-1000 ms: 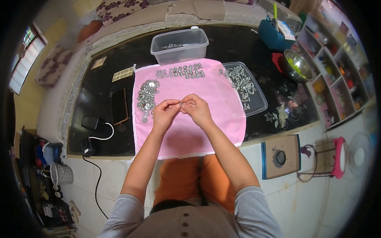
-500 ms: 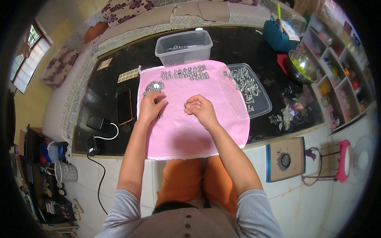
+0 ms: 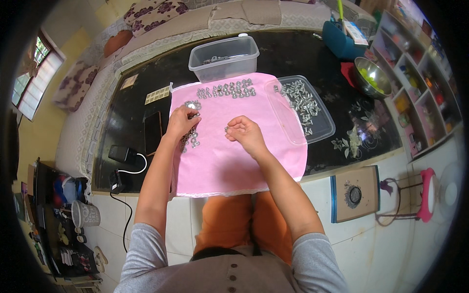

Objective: The person picks up small metal caps and silver studs from a pink cloth, joins them together by hand, and places the assembled pieces back onto the cloth.

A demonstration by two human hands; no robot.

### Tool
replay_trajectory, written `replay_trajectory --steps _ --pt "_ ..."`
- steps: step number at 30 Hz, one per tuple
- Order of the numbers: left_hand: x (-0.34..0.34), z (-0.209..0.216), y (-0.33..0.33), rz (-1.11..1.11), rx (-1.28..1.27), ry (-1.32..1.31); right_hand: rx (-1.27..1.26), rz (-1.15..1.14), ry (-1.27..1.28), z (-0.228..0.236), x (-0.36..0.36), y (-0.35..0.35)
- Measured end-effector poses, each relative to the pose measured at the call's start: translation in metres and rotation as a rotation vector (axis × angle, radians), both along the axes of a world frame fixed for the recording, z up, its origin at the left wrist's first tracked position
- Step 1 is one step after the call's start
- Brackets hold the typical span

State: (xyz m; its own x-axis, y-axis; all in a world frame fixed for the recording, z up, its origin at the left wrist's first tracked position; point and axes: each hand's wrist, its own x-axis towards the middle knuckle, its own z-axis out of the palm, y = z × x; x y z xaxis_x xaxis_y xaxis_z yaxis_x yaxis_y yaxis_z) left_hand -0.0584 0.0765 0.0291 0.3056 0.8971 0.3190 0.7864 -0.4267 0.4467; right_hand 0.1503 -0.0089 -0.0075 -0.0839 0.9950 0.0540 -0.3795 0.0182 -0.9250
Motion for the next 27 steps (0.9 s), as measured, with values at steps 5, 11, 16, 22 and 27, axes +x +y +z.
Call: replay_trajectory --steps 5,11,16,22,27 --pt "0.007 0.002 0.006 0.007 -0.076 0.034 0.012 0.005 0.001 0.002 0.000 -0.001" --pt "0.041 0.011 -0.037 -0.036 -0.418 -0.628 0.002 -0.009 0.020 0.006 0.000 -0.002" --pt "0.054 -0.017 -0.066 -0.100 -0.695 -1.140 -0.004 -0.019 0.007 0.004 0.000 -0.002" --pt "0.056 -0.029 -0.068 -0.141 -0.687 -1.175 0.036 -0.001 -0.022 0.000 -0.001 -0.001" --pt "0.058 -0.031 -0.068 -0.167 -0.626 -1.111 0.040 -0.025 -0.021 -0.002 0.000 0.000"
